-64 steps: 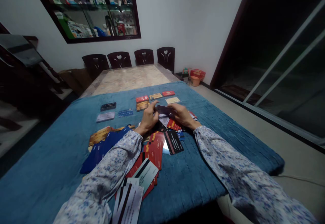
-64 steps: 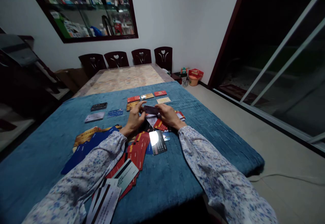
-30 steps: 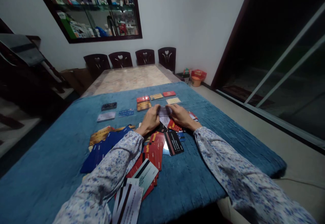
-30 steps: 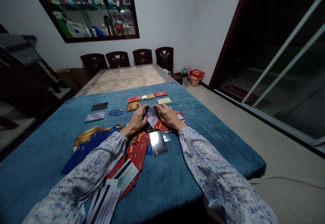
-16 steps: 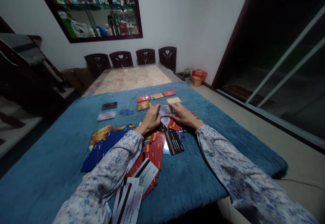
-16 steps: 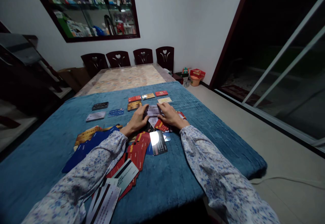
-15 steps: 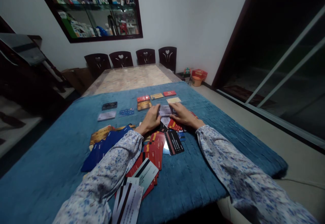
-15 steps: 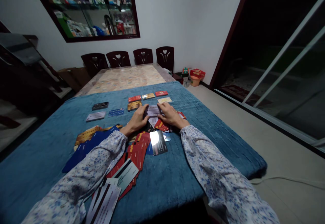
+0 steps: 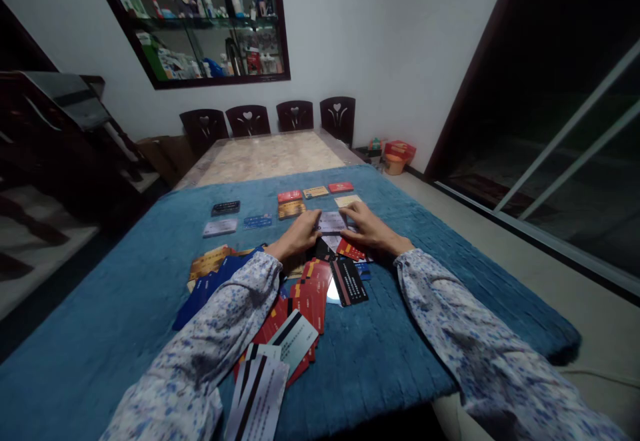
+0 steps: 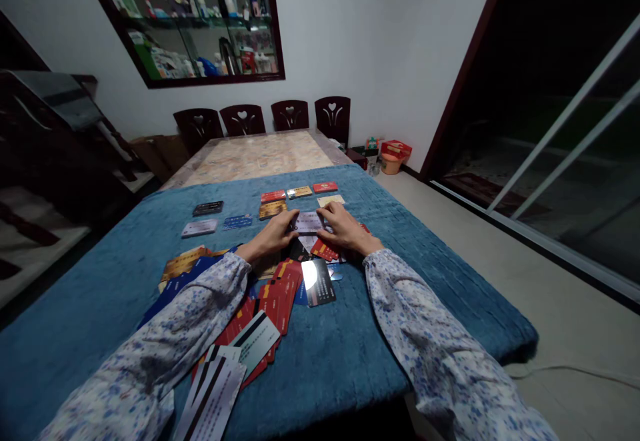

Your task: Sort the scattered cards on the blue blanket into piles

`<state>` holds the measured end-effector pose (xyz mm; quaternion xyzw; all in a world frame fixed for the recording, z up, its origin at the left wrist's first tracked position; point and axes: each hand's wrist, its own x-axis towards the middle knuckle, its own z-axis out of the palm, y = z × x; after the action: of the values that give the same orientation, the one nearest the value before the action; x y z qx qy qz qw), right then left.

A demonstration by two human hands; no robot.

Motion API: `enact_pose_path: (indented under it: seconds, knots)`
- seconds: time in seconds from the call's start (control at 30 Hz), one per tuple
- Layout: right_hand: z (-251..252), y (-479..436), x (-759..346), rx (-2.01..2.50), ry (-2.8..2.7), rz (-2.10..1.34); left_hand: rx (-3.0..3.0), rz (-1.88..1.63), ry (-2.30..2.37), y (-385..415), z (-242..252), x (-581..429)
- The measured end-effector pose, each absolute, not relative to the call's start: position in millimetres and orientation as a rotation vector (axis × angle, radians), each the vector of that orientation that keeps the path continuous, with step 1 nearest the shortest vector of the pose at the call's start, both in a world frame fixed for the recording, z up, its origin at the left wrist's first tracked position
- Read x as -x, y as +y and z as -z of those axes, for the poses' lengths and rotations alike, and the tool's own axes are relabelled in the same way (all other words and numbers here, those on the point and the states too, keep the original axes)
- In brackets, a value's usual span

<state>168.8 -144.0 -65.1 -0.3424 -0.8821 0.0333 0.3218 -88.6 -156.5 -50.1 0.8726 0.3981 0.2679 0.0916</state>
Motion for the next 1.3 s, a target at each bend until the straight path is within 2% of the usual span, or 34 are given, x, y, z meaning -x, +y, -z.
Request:
enact_pose_path:
  seconds: [0.6,1.07,1.3]
  knots:
    - [55,-144,-127,0.768,-2.473,-0.130,-2.576,-0.749,1.267,-184,30,141]
    - [35,-135,-38,0.654,-2.654,-0.115,-2.467,-0.577,1.536,-206,18,216]
    - [24,-130,12,0.754,-2.740,-0.079,-2.460,-0.527,1.646,-212,8,254]
